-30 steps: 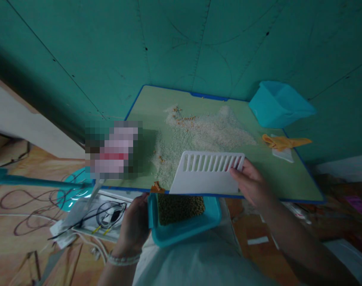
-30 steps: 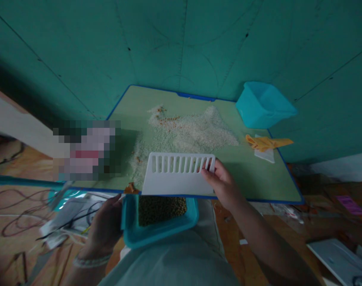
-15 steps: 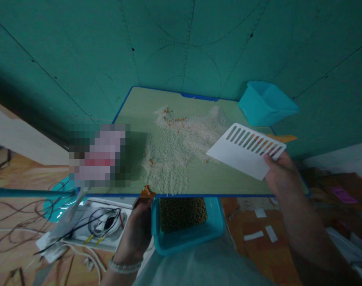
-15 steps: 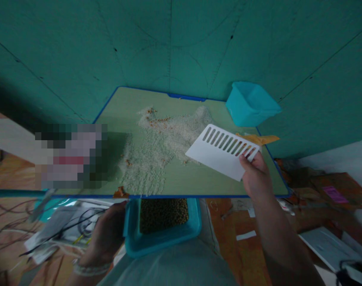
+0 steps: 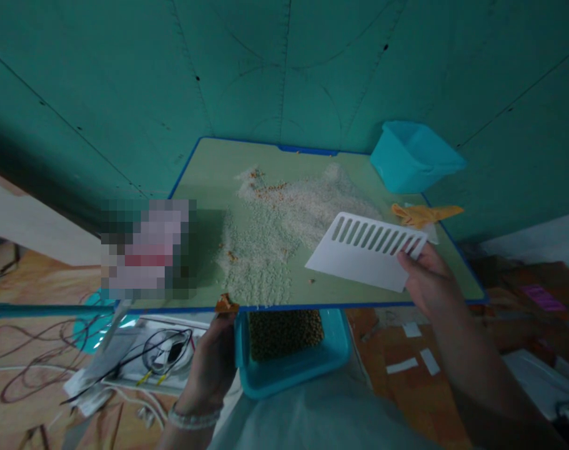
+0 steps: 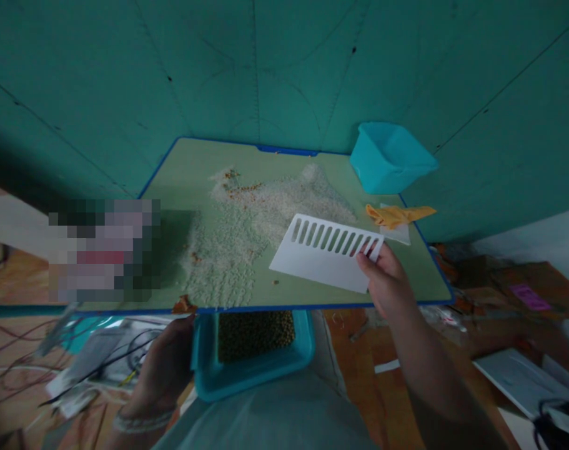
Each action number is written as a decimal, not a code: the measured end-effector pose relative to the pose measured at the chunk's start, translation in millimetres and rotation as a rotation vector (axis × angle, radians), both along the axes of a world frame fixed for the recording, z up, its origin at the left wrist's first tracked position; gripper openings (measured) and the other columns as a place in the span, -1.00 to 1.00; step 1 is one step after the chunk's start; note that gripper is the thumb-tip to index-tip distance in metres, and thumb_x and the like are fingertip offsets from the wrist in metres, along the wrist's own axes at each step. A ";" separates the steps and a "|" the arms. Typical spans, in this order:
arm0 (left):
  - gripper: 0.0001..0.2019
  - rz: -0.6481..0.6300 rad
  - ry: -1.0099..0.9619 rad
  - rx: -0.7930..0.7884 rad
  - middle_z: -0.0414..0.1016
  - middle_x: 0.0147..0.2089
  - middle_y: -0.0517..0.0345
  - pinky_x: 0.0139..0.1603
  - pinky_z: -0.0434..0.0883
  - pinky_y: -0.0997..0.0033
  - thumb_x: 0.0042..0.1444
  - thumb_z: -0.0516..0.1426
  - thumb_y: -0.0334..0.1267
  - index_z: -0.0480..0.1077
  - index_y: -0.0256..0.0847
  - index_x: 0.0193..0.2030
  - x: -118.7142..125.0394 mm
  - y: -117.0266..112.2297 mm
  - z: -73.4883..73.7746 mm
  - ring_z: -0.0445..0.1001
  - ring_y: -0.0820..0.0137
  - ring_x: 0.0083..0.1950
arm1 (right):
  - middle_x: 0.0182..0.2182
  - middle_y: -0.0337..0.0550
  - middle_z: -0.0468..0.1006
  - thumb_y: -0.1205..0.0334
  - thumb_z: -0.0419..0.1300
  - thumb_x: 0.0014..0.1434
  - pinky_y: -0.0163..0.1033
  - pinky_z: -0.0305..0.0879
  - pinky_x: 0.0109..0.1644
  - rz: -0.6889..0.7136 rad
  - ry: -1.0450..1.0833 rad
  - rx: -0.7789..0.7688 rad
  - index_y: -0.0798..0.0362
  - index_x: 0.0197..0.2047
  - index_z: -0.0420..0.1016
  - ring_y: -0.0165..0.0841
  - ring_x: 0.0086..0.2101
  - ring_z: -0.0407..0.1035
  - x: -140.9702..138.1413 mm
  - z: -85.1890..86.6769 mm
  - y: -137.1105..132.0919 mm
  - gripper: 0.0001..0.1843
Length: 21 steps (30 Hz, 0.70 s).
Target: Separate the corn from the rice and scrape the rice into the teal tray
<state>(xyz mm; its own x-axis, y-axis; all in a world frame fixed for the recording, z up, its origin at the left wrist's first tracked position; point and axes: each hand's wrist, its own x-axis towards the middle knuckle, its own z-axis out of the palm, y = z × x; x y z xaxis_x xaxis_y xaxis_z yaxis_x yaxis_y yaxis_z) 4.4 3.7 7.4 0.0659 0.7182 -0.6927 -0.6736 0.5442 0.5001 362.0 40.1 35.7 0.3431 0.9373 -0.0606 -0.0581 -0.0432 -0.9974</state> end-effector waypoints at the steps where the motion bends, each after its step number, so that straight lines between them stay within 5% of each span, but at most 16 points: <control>1: -0.93 -0.022 -0.011 0.007 0.64 -0.47 0.16 -0.18 0.58 0.20 -0.17 0.31 -0.36 0.52 -0.14 -0.51 -0.5 -0.3 -1.1 0.66 0.05 -0.17 | -0.23 -0.16 0.67 0.03 0.47 -0.01 0.17 0.37 0.17 0.010 -0.002 -0.007 -0.13 -0.19 0.50 -0.07 -0.08 0.56 -3.1 1.1 -1.5 -0.65; 13: -0.88 0.038 0.025 -0.014 0.46 -0.68 0.22 -0.17 0.58 0.18 -0.26 0.25 -0.45 0.45 -0.15 -0.59 12.9 4.2 21.5 0.66 0.05 -0.26 | -0.20 -0.13 0.70 -0.03 0.43 0.03 0.13 0.44 0.08 0.152 -0.020 -0.107 -0.11 -0.12 0.54 -0.08 -0.11 0.58 -21.6 0.8 -24.2 -0.63; 18: -0.86 0.018 -0.008 0.022 0.65 -0.44 0.15 -0.15 0.58 0.19 -0.25 0.27 -0.47 0.52 -0.18 -0.49 7.3 3.0 12.6 0.66 0.07 -0.21 | -0.18 -0.13 0.69 0.02 0.46 -0.03 0.17 0.40 0.14 0.045 0.021 0.043 -0.13 -0.11 0.51 -0.05 -0.04 0.56 -27.9 7.5 5.5 -0.58; 21: -0.86 0.027 -0.039 0.026 0.63 -0.50 0.14 -0.17 0.58 0.20 -0.21 0.26 -0.48 0.55 -0.17 -0.47 3.1 0.8 7.4 0.65 0.06 -0.22 | -0.21 -0.16 0.67 0.03 0.48 -0.07 0.15 0.41 0.12 0.016 0.022 0.113 -0.14 -0.14 0.48 -0.06 -0.03 0.54 -38.4 13.1 29.9 -0.57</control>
<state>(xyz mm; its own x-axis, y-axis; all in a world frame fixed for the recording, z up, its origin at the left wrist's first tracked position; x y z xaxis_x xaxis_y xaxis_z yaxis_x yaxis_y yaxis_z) 7.6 4.5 14.8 0.0725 0.7379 -0.6710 -0.7069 0.5126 0.4873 323.6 69.9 48.8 0.3282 0.9438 0.0388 -0.0803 0.0688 -0.9944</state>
